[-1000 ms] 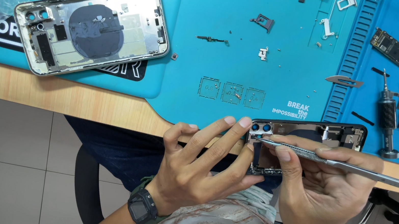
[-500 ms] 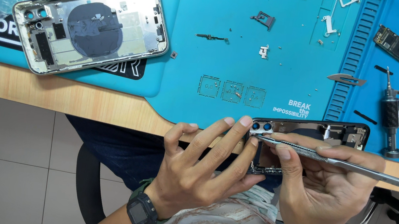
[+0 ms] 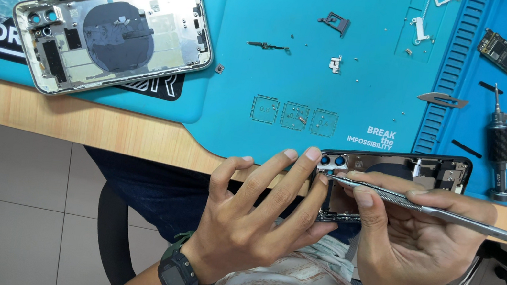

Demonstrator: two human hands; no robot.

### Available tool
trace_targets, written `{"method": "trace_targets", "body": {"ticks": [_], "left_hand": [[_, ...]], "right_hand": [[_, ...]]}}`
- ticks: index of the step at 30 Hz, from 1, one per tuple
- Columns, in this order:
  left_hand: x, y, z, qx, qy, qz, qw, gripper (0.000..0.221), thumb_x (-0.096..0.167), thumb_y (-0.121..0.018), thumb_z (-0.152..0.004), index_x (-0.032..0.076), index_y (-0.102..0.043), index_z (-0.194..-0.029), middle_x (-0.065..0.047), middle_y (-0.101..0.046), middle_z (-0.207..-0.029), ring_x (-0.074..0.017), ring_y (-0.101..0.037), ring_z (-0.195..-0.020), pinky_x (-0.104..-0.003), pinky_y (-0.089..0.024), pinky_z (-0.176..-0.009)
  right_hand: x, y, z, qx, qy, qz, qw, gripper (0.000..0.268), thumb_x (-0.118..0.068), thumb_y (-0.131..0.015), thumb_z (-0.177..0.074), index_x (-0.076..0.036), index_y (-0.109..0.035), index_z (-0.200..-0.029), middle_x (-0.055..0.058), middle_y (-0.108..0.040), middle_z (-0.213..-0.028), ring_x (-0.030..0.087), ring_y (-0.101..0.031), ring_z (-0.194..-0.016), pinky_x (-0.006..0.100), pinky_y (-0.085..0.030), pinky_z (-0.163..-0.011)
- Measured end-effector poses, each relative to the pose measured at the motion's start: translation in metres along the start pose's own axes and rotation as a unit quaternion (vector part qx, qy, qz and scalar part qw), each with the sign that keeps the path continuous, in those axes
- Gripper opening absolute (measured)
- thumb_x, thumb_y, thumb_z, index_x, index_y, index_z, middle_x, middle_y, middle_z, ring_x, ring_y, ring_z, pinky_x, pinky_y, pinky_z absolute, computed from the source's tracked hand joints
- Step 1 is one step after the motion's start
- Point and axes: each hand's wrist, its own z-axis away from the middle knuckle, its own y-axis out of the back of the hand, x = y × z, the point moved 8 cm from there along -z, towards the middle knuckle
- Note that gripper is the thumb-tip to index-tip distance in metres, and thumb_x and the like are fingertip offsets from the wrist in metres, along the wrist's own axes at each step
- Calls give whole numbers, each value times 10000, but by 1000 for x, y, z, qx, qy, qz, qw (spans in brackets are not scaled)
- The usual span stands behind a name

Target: The person uses tweezers to remove and install small components inside the back housing of two smartphones. They transfer parts between the devices, carefully placing them into the camera module area and other internal slots.

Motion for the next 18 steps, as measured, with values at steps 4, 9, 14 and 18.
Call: {"method": "trace_targets", "body": {"ticks": [4, 9, 14, 18], "left_hand": [[1, 0, 1, 0, -1, 0, 1000, 411, 496, -548, -1178, 193, -824, -1207, -79, -794, -1371, -232, -788, -1201, -458, -495, -978], [2, 0, 1, 14, 1, 3, 1000, 414, 478, -553, -1173, 175, -833, -1213, -93, -809, -1335, -231, -809, -1154, -459, -492, -985], [2, 1, 0, 10, 3, 2, 1000, 408, 481, -556, -1174, 178, -828, -1206, -89, -810, -1336, -228, -807, -1158, -460, -492, -986], [2, 1, -1, 6, 3, -2, 1000, 409, 474, -544, -1176, 173, -820, -1206, -86, -811, -1337, -224, -803, -1160, -451, -499, -983]], "right_hand": [[6, 2, 2, 9, -8, -3, 1000, 409, 54, -790, -1036, 106, -415, -1192, 200, -425, -1231, 415, -836, -1040, 376, -731, -796], [5, 1, 2, 6, 18, 13, 1000, 352, 82, -791, -1029, 177, -473, -1148, 205, -370, -1278, 406, -808, -986, 410, -749, -828], [1, 0, 0, 0, 15, 8, 1000, 365, 68, -775, -1040, 155, -442, -1162, 222, -404, -1274, 434, -831, -1021, 407, -745, -822], [-3, -2, -2, -7, 17, 5, 1000, 364, 91, -765, -1044, 152, -428, -1169, 234, -416, -1288, 449, -841, -1032, 395, -741, -814]]}}
